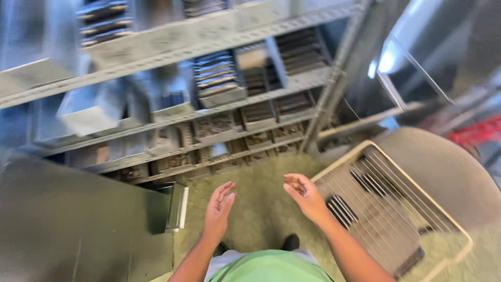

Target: The person repeatedly picks cylindrical metal rods from a labeled bin on a metal shelf and places them into a wire basket. The person handles the rods one at a time, moving back and forth between the shelf and the basket throughout the episode.

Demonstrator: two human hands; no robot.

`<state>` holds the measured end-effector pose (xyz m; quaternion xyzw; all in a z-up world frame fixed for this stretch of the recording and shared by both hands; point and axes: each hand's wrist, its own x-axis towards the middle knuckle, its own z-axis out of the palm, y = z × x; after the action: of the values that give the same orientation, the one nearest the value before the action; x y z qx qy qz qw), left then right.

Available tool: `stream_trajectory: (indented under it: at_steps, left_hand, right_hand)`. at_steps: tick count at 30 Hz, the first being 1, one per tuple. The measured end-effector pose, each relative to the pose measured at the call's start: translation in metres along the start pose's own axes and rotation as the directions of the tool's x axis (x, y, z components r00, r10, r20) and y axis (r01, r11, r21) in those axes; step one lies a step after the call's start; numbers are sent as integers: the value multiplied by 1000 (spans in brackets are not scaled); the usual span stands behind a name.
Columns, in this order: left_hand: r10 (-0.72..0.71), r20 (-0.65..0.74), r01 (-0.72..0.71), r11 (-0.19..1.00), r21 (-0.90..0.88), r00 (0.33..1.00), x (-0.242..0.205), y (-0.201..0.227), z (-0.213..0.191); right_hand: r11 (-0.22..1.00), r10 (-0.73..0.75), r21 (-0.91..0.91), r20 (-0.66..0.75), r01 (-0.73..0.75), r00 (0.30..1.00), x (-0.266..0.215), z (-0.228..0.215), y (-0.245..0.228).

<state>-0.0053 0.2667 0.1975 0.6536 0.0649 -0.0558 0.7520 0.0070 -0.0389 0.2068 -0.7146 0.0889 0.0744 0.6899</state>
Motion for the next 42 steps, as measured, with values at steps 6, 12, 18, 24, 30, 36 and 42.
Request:
stream_trajectory:
  at_steps: [6, 12, 18, 24, 30, 36, 42]
  left_hand:
    - [124, -32, -124, 992, 6, 992, -24, 58, -81]
    - [103, -92, -102, 995, 13, 990, -38, 93, -155]
    - [64, -50, -61, 997, 51, 997, -39, 140, -210]
    - [78, -63, -70, 991, 111, 995, -13, 153, -263]
    - [167, 32, -170, 965, 201, 985, 20, 152, -305]
    - [243, 88, -255, 951, 178, 966, 44, 168, -313]
    - [273, 101, -286, 946, 152, 957, 66, 168, -306]
  right_hand:
    - [991, -125, -32, 160, 132, 979, 0, 94, -75]
    - [970, -233, 6, 279, 241, 931, -3, 179, -107]
    - [965, -230, -57, 280, 256, 932, -14, 249, -143]
    - [961, -245, -69, 229, 266, 942, -10, 301, -142]
    - [948, -307, 106, 62, 299, 950, -5, 347, -140]
    - [938, -334, 120, 60, 326, 941, 14, 367, -146]
    - [938, -342, 97, 87, 333, 936, 43, 366, -148]
